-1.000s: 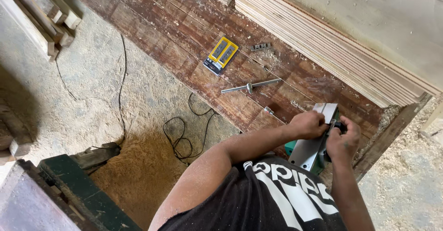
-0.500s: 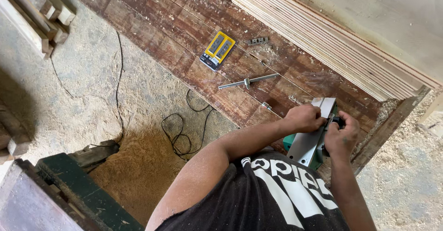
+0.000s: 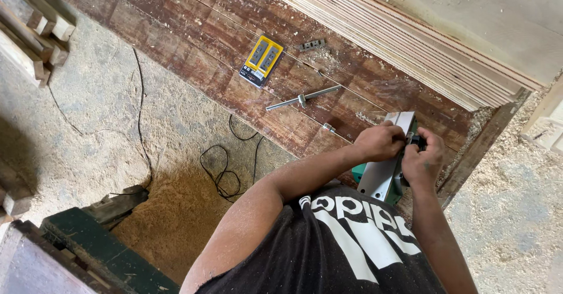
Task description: The person adjusts a green electric planer on a wooden workbench. They use a T-handle wrench to tighten or loosen screws on the planer's fence and base, then place the tool back on the bench.
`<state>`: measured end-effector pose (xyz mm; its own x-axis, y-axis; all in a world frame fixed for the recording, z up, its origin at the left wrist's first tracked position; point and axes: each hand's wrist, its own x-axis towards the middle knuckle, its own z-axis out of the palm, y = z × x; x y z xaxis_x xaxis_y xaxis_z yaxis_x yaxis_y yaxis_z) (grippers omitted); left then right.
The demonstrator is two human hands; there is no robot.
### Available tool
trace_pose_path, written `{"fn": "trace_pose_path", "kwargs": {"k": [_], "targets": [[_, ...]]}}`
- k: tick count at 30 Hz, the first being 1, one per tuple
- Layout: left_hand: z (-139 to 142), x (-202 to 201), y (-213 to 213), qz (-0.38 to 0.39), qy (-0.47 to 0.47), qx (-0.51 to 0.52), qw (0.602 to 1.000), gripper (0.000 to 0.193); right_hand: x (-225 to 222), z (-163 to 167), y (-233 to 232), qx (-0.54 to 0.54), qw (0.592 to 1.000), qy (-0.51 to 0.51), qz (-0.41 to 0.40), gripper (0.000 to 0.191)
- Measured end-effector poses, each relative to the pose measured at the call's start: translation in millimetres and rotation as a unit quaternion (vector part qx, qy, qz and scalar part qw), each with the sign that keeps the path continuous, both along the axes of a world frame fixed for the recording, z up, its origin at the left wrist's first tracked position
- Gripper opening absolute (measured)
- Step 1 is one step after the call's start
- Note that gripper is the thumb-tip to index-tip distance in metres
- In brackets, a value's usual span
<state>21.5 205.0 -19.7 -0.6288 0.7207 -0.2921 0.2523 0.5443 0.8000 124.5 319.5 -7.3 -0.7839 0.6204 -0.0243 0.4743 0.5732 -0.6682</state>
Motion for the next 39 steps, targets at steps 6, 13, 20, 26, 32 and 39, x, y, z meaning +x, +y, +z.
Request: {"fn": "trace_pose_path", "kwargs": {"k": [6, 13, 20, 26, 32, 39], "targets": [[9, -2, -1, -0.003, -0.025, -0.041, 0.999, 0.029, 1, -2, 1, -0.016, 1.000, -0.005, -0.008, 0.041], [14, -2, -1, 0.014, -0.039, -0.072, 0.997, 0.033, -1, 1, -1, -0.022, 0.999, -0.013, -0.020, 0.039], [15, 0, -1, 0.037, -0.055, -0.078, 0.995, 0.033, -1, 5, -3, -0.007, 1.000, -0.003, -0.012, 0.039], [11, -1, 1, -0.015, -0.015, -0.017, 1.000, 0.029, -1, 3, -2, -0.036, 0.999, -0.027, -0.027, 0.040], [8, -5, 2, 0.007, 0.010, -0.005, 1.000, 0.029, 1, 2, -2, -0.010, 1.000, -0.010, -0.010, 0.039], [16, -4, -1, 0.005, -0.041, -0.091, 0.995, 0.034, -2, 7, -3, -0.034, 0.998, -0.038, -0.024, 0.039]]}}
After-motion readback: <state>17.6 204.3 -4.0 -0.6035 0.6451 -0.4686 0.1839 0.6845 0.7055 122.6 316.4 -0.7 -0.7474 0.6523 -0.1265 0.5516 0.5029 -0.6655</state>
